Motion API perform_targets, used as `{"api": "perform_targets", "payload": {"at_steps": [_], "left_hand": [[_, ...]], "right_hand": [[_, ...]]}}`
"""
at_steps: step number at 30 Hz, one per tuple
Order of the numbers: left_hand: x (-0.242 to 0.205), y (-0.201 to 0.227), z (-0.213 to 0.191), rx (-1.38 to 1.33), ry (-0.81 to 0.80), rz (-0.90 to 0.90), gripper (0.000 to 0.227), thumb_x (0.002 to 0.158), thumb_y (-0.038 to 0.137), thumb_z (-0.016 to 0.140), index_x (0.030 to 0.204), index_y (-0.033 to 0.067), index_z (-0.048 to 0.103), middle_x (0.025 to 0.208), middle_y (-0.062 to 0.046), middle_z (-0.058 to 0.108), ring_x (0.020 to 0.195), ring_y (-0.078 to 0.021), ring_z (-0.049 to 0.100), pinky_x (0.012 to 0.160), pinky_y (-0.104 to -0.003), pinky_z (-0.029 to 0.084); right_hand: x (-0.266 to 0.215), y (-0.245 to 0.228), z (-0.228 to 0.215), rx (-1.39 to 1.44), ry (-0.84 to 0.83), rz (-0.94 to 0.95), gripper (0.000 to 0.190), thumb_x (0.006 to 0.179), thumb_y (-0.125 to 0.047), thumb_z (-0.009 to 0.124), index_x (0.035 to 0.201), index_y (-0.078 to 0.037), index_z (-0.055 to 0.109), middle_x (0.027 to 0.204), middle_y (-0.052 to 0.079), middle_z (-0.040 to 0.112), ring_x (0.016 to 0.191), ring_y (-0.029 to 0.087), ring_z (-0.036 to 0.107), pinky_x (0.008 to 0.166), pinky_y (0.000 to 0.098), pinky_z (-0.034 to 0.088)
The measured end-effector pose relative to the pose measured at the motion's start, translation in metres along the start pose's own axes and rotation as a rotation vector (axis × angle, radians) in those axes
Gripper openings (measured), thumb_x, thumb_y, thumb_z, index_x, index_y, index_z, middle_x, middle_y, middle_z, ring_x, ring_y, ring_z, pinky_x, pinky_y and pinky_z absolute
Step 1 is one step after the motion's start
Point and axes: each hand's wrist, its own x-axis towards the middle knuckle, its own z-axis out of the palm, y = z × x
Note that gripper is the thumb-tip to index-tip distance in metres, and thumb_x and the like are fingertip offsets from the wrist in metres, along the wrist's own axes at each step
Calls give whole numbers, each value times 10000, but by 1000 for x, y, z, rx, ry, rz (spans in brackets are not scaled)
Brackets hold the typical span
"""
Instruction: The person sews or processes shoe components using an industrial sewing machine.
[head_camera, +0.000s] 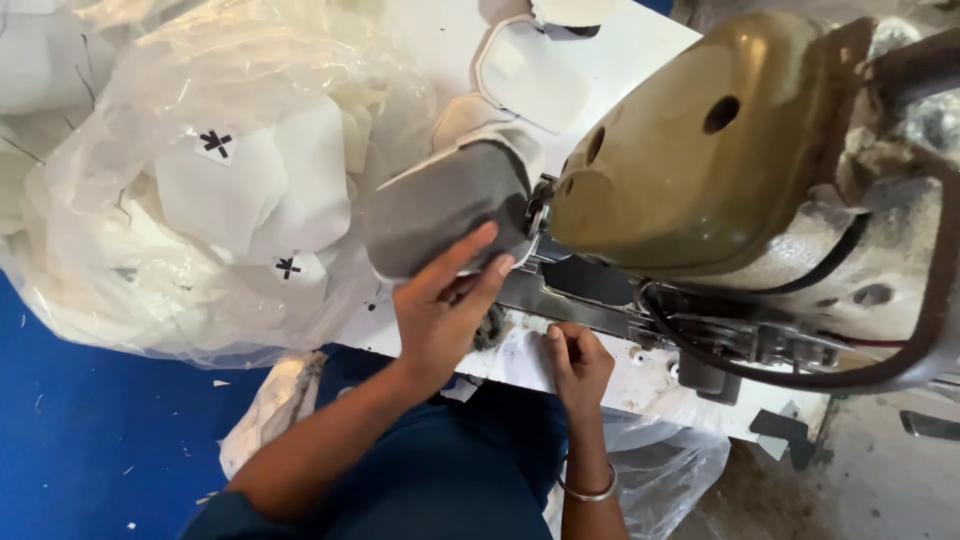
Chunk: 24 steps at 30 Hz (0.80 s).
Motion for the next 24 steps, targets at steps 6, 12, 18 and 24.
{"api": "perform_targets", "payload": {"at_steps": [6, 12, 18, 24], "left_hand": [[-4, -10, 3, 127, -14, 138, 395, 993, -31, 743, 1373, 33, 654, 1226, -41, 710, 1022, -60, 680, 903, -236, 617], [-6, -5, 6, 393, 0, 310, 411, 1024, 30, 761, 1415, 62, 638, 1281, -92, 743, 1102, -138, 715, 965, -274, 566], [-26, 1, 20, 714, -121, 449, 643, 1019, 143, 719, 1529, -77, 396, 1493, -238, 558, 1398, -345, 567, 1193, -405, 412], [-21, 2, 25, 706, -191, 393, 704, 1041, 182, 676, 1566, -104, 305, 1572, -270, 470, 1465, -385, 495, 1221, -420, 379]], "right_hand": [[-11, 16, 0, 110, 24, 37, 135, 981, -134, 740, 958, -3, 717, 809, 35, 691, 718, 69, 602, 673, 218, 499], [17, -6, -93, -556, 743, -850, 754, 1153, -324, 646, 1595, 63, 173, 1643, 249, 206, 1392, 307, 469, 1213, 453, 447], [68, -6, -189, -747, 1114, -661, 594, 1124, -414, 575, 1521, -27, 361, 1555, 149, 417, 1488, 299, 407, 1226, 486, 392], [83, 12, -196, -763, 1099, -726, 787, 1061, -553, 622, 1550, -35, 286, 1558, 163, 333, 1536, 303, 344, 1246, 509, 368]]}}
